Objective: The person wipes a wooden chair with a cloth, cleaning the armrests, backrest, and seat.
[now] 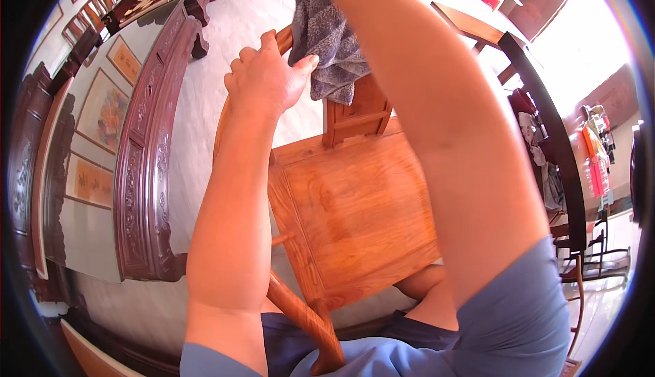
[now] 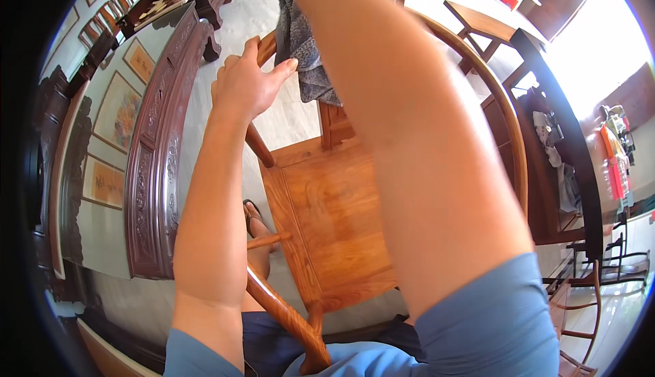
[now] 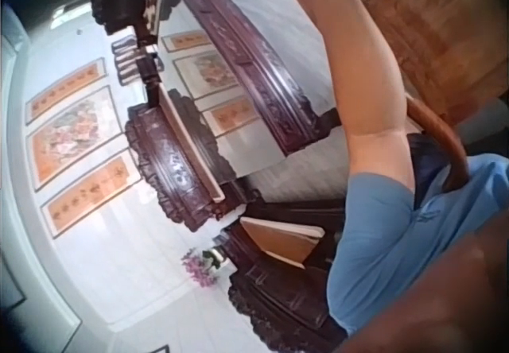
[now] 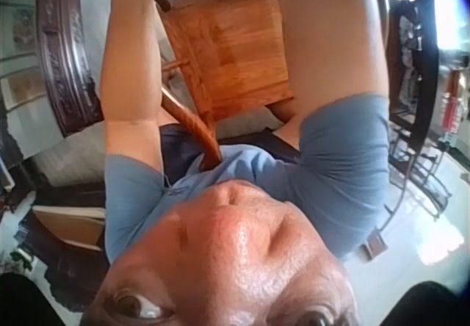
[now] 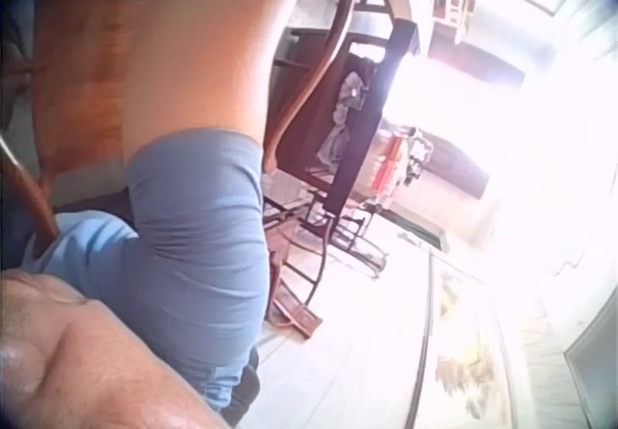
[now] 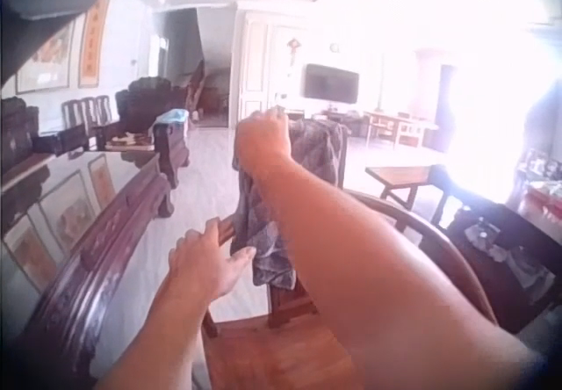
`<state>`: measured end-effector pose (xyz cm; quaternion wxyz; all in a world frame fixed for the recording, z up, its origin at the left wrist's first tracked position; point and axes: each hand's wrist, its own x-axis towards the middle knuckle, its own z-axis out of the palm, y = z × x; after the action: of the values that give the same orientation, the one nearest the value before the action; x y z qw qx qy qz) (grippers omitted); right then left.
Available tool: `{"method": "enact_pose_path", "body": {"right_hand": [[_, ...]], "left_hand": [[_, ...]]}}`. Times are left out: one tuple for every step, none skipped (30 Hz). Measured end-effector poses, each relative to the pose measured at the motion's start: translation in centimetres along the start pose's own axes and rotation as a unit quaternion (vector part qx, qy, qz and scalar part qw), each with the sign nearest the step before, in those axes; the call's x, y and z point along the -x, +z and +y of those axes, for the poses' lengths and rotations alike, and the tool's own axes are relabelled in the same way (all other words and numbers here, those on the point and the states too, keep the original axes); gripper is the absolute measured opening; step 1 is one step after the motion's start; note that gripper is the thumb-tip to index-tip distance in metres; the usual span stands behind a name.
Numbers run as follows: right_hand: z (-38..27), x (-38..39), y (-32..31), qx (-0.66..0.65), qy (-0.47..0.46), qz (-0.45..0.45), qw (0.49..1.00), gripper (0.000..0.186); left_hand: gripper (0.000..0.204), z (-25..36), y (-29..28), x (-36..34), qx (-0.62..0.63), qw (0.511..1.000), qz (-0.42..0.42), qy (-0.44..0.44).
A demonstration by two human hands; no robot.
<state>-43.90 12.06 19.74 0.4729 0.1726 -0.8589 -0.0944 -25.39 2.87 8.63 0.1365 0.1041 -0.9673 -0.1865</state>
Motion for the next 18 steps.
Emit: {"method": "enact_pose_path", "body": {"right_hand": [[-2.2,1.3,1.4,-0.019,-0.002,-0.004,1.000,0.033],[-3.3,2.4,1.3,0.015,-0.015,0.105,0.994,0.029],[-4.2,3.2,1.2,0.047,-0.026,0.212,0.976,0.026],[-4.4,3.3,-1.0,0.001,-0.041,0.119,0.992,0.025],[-2.5,2.8,-0.3,0.008,-0.056,0.118,0.991,0.025],[-0.7,1.7,0.2,-0.033,-0.062,0.036,0.997,0.027],[0.1,0.1,-0.3,-0.079,-0.065,-0.043,0.994,0.029],[0.0,-2.0,-1.2,-0.087,-0.064,-0.036,0.994,0.029],[0.2,-3.5,-1.3,-0.134,-0.040,-0.109,0.984,0.031],[0.7,-4.3,-1.4,-0.175,-0.014,-0.183,0.967,0.032],[-0.1,-4.1,-3.2,-0.182,-0.014,-0.178,0.967,0.032],[-1.1,-3.3,-5.0,-0.193,0.000,-0.186,0.963,0.033],[-1.2,-2.5,-6.2,-0.195,0.015,-0.198,0.960,0.034],[-1.5,-1.9,-5.1,-0.193,0.015,-0.200,0.960,0.034],[-2.3,-0.8,-2.9,-0.079,-0.013,-0.116,0.990,0.033],[-2.2,0.4,-0.8,0.048,-0.047,-0.035,0.997,0.033],[-2.3,0.6,-0.4,0.047,-0.049,-0.034,0.997,0.033],[-2.1,0.7,-0.1,0.055,-0.066,-0.032,0.996,0.032]], "left_hand": [[0.091,-1.3,0.3,0.1,-0.012,1.000,-0.003,-0.015],[0.091,-1.9,0.1,-0.1,-0.020,1.000,0.007,-0.014],[0.090,-2.5,-0.1,-0.1,-0.028,0.999,0.018,-0.013],[0.090,-2.9,-0.2,0.0,-0.025,0.999,0.025,-0.012],[0.090,-2.0,0.1,0.1,-0.019,1.000,0.020,-0.006],[0.091,-1.1,0.3,0.1,-0.010,1.000,0.009,0.000],[0.091,-0.9,0.4,-0.1,-0.007,1.000,0.000,0.002],[0.092,-1.5,0.0,0.1,-0.026,0.999,0.027,0.000],[0.092,-1.6,0.2,0.1,-0.027,0.999,0.028,0.001],[0.093,-1.4,0.7,0.0,-0.025,0.999,0.020,0.006],[0.093,-2.0,0.3,-0.1,-0.034,0.999,0.017,0.004],[0.093,-2.5,-0.1,-0.2,-0.027,1.000,0.013,-0.003],[0.093,-2.2,-0.3,-0.2,-0.026,1.000,0.013,-0.002],[0.093,-1.9,-0.5,-0.1,-0.027,1.000,0.014,-0.006],[0.093,-1.7,-0.7,0.0,-0.027,0.999,0.015,-0.011],[0.093,-1.5,0.4,-0.2,-0.010,1.000,0.005,0.001],[0.093,-1.7,0.5,-0.1,-0.009,1.000,0.007,-0.001],[0.093,-1.8,0.7,-0.1,-0.002,1.000,0.015,0.005]]}}
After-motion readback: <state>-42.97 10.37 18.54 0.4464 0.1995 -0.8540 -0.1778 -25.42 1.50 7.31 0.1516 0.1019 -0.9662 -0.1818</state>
